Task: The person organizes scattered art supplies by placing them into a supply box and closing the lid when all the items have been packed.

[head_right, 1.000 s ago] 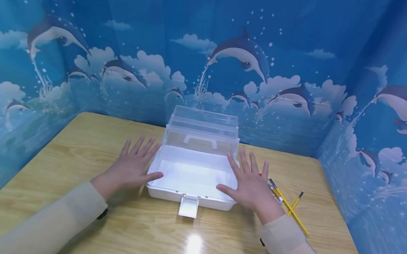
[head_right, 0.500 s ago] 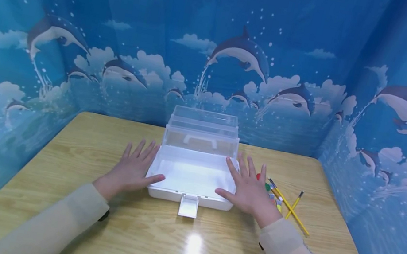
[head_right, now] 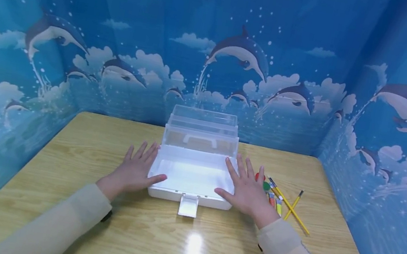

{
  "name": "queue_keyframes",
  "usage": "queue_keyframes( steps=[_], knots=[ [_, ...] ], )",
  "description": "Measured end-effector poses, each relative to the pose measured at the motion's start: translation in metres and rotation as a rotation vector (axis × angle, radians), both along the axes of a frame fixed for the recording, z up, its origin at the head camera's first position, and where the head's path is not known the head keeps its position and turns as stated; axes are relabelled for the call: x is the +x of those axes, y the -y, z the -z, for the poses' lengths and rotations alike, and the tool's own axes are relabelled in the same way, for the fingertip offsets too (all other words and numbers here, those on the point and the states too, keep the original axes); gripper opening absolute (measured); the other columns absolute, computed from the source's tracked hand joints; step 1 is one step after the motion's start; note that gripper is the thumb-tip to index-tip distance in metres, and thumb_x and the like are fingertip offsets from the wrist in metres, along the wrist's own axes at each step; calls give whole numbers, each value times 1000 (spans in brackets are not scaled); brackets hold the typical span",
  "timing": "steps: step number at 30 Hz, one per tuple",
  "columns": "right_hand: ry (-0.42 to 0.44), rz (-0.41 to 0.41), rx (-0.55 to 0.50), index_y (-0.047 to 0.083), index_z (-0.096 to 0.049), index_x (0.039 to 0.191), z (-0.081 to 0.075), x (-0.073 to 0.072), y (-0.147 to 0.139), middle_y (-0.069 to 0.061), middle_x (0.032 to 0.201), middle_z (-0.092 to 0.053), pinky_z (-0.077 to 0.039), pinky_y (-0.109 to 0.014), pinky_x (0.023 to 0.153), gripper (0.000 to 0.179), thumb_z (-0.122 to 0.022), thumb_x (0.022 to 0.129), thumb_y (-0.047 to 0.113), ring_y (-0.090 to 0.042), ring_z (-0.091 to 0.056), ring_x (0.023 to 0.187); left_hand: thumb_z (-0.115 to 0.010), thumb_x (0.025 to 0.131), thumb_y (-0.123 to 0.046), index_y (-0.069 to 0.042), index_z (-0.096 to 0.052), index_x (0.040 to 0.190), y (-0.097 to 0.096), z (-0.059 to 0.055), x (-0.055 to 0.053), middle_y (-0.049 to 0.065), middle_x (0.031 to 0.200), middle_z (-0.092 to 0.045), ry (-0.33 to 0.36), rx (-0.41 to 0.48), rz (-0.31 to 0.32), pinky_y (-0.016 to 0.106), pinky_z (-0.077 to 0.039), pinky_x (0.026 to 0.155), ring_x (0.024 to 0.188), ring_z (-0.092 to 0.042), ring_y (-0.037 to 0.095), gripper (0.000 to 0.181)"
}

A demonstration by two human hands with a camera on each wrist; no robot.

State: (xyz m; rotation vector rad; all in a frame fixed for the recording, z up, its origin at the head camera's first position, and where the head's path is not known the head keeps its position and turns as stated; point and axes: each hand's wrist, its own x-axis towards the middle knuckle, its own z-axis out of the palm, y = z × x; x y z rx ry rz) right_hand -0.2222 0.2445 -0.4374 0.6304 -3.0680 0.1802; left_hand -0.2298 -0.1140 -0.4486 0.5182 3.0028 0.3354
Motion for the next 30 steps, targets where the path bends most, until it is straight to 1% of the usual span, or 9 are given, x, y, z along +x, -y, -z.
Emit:
queue_keyframes(
  steps=[3,7,13,15,20,23,26,30],
  knots=[
    [6,0,-3,25,-6,163,1,-1,0,-11,168,7,12,-71,111,93,-50,94,68,-40,7,152,-34,93,-78,-7,-8,161,-1,-1,0,13,168,-2,5,-1,-4,60,11,117,152,4,38,102],
    [14,5,-3,25,-4,163,1,-1,-1,-12,168,8,13,-71,111,93,-49,94,68,-40,8,152,-37,95,-74,-8,-5,161,-3,-2,0,10,168,2,19,1,-11,59,12,117,152,6,37,99],
    [22,10,-13,26,-3,163,1,-2,-1,-12,168,8,15,-70,110,93,-51,95,66,-41,8,151,-40,95,-73,-6,-9,161,-4,-4,1,12,168,-1,20,15,-8,62,9,117,152,5,38,99],
    [21,6,-24,26,-4,163,2,-2,-1,-12,168,7,14,-71,110,92,-52,95,66,-41,7,152,-39,94,-74,-6,-9,161,-4,-3,1,12,168,-2,23,7,-10,62,9,117,152,6,37,99],
    [-4,3,-14,25,-5,163,3,-3,-3,-12,168,6,9,-72,111,92,-49,94,68,-41,6,152,-39,93,-75,-7,-7,161,-4,-3,2,11,168,-1,31,4,-10,61,9,117,152,7,36,101],
    [-11,6,-3,26,-3,163,0,-2,-5,-12,168,6,7,-73,111,93,-48,94,69,-42,6,152,-39,93,-75,-7,-6,161,-5,-3,2,10,167,0,41,9,-16,61,10,117,152,8,35,101],
    [7,4,-1,27,-1,163,-6,-1,-6,-13,168,6,8,-73,111,93,-50,95,67,-43,6,151,-40,94,-75,-7,-7,161,-5,-3,2,10,167,0,46,12,-21,61,10,117,152,7,36,101],
    [34,1,-6,22,-8,163,-16,0,-8,-16,168,3,7,-74,110,90,-51,96,64,-46,2,150,-38,93,-76,-8,-5,161,-5,-3,3,9,167,1,54,9,-31,60,12,117,152,8,35,101]
  ],
)
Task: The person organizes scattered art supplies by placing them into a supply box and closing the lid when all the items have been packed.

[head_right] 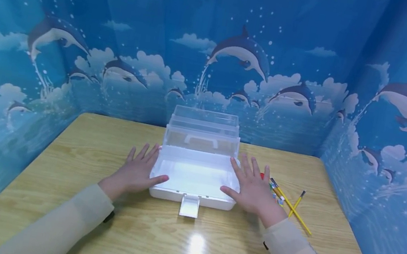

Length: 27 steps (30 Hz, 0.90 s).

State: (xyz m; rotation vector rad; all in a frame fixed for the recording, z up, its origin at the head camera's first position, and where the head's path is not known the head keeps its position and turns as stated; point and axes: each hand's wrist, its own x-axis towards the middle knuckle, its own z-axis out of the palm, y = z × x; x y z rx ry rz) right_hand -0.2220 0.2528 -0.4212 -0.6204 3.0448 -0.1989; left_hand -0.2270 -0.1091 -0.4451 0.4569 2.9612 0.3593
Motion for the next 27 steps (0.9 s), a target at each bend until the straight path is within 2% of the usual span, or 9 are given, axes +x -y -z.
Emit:
queue_keyframes(
  steps=[4,9,14,20,27],
  knots=[
    [25,8,4,18,-13,163,-8,2,-5,-18,167,1,7,-74,110,90,-48,95,67,-47,1,150,-36,92,-79,-9,-3,160,1,0,1,9,167,1,10,1,-9,59,13,117,152,9,35,103],
    [76,29,18,22,-9,163,-14,5,-12,-20,167,2,10,-75,108,91,-42,95,72,-49,3,149,-34,91,-80,-9,-3,161,1,2,1,8,167,2,10,5,-8,59,12,117,152,10,34,104],
    [106,51,24,24,-9,163,-20,8,-21,-22,166,-2,7,-78,107,92,-43,94,73,-53,-1,147,-34,91,-80,-9,-4,161,0,1,0,10,168,0,-2,4,-9,60,12,117,153,7,36,104],
    [158,96,12,16,-16,162,-31,13,-32,-27,164,-5,6,-79,105,93,-44,94,72,-56,-3,146,-29,88,-85,-10,-4,161,-1,2,0,8,168,2,5,-13,-16,59,12,118,153,9,35,107],
    [208,163,-11,20,-10,163,-35,12,-53,-31,162,-3,9,-81,102,97,-43,91,77,-59,1,144,-33,90,-81,-9,-5,161,0,2,-1,9,168,0,-5,-14,-13,59,12,117,153,7,36,104]
  ],
)
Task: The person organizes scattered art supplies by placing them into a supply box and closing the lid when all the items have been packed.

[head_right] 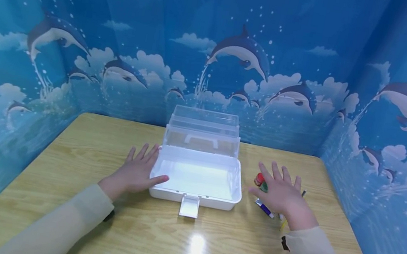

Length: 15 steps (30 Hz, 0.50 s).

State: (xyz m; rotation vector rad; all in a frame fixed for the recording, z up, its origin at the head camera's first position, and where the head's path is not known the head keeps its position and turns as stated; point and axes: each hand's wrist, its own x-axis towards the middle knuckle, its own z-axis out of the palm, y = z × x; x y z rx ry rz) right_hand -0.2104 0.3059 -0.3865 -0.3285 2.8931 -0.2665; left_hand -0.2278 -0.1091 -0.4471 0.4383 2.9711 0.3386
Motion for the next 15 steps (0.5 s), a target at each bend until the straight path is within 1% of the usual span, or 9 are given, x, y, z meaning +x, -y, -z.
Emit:
queue_keyframes(
  steps=[5,10,15],
  knots=[
    [41,28,-15,18,-9,163,-2,1,-16,-34,161,-2,8,-81,102,101,-48,90,75,-62,2,142,-34,91,-81,-9,-4,161,0,1,-1,9,167,1,2,-7,-3,59,12,117,153,7,36,104],
    [81,47,-13,16,-7,162,-2,3,-29,-37,159,-3,6,-82,101,100,-51,92,70,-64,1,140,-33,91,-81,-9,-3,161,0,1,-1,9,167,2,4,-6,1,59,12,117,153,8,36,105],
    [107,64,-30,12,-13,162,-1,6,-38,-39,157,-4,6,-82,101,97,-52,93,68,-66,2,138,-30,89,-83,-9,-2,160,0,-1,0,10,168,0,0,-15,9,60,10,118,153,6,37,106]
  ],
)
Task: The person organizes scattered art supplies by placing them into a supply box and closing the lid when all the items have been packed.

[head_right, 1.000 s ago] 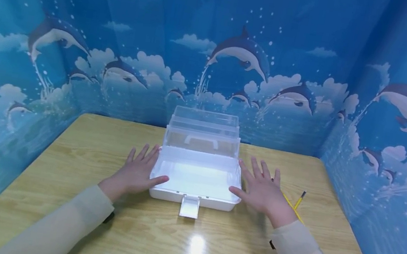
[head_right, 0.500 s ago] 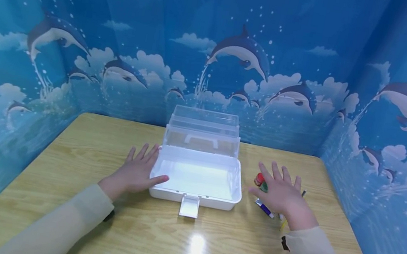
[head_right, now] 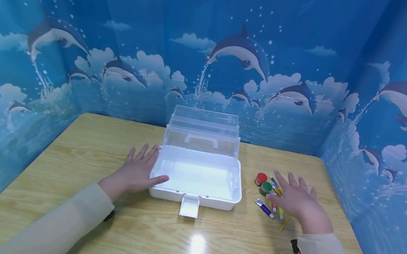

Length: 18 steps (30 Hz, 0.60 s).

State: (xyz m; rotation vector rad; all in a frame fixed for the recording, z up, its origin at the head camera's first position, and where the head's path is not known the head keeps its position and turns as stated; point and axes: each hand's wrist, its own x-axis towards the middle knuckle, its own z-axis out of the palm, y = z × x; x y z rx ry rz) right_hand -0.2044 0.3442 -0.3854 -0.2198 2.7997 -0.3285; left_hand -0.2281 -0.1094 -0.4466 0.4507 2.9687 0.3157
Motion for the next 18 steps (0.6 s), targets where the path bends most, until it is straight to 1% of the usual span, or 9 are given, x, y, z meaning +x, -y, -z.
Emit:
queue_keyframes(
  steps=[4,8,13,18],
  knots=[
    [9,3,-2,9,-17,160,3,0,-7,-41,156,-5,3,-83,100,98,-50,92,71,-67,1,137,-29,89,-84,-9,-2,160,1,0,0,10,168,1,-1,7,3,59,10,118,153,5,36,107],
    [24,14,-7,7,-20,159,5,1,-12,-43,155,-5,2,-83,100,96,-50,93,69,-68,1,136,-27,89,-85,-10,0,160,1,0,0,9,167,3,1,6,1,59,11,117,153,7,36,107],
    [35,26,-13,2,-29,155,7,0,-16,-44,153,-6,2,-83,100,93,-52,94,67,-69,1,135,-30,89,-83,-9,-1,160,1,0,0,9,167,3,4,12,-1,59,11,117,153,6,36,106],
    [31,26,21,-1,-37,151,10,-1,-21,-46,151,-9,-3,-83,100,93,-50,92,70,-71,-2,134,-33,91,-80,-9,-2,160,0,-2,1,10,167,1,11,16,-3,59,11,117,153,6,36,105]
  ],
)
